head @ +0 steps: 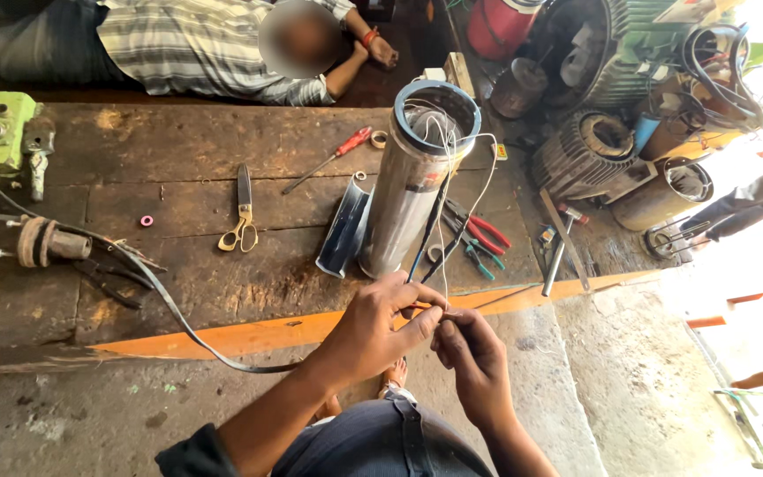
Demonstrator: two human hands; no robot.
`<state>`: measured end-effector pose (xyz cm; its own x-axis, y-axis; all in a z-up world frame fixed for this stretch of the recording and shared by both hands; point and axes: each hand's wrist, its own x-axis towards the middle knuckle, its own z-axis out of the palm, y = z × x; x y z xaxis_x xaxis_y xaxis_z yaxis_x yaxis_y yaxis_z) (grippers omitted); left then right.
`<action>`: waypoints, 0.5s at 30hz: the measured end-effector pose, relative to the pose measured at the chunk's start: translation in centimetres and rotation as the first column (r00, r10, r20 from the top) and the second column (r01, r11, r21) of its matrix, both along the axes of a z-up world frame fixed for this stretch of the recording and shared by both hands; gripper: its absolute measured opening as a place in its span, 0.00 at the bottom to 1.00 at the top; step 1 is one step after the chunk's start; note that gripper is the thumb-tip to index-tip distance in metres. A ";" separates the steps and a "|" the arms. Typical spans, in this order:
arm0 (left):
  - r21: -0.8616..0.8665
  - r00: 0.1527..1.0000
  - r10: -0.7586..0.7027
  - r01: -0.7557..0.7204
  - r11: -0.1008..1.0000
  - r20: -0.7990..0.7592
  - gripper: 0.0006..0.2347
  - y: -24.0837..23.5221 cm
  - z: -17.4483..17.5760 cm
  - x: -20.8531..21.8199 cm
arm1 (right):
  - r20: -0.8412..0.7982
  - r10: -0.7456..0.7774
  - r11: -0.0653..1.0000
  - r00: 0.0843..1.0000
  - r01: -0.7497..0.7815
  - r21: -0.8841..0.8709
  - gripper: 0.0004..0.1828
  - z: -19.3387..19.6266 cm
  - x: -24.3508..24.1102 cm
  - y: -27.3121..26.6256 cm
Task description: The person strips insulation from wires, twists them together, and wraps the connections with electrical tape. They then slide a black plastic sleeve over the taped section to protect the wiring.
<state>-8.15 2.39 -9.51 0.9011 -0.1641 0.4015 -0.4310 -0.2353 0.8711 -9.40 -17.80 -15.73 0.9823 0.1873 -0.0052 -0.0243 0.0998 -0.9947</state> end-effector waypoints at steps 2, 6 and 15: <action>0.002 1.000 0.014 -0.014 1.000 0.008 0.07 -0.1 -0.1 0.0 | -0.001 0.012 1.000 1.000 -0.012 0.010 0.08 0.0 0.0 0.0; 0.015 0.998 0.064 -0.063 0.998 -0.020 0.06 -0.5 -0.3 -0.1 | -0.014 0.056 0.998 0.998 -0.056 -0.007 0.10 0.2 -0.3 0.1; 0.052 0.995 0.094 -0.092 0.994 -0.043 0.06 -0.5 0.0 -0.2 | 0.384 0.188 0.793 0.904 0.091 -0.603 0.06 4.8 -1.8 0.4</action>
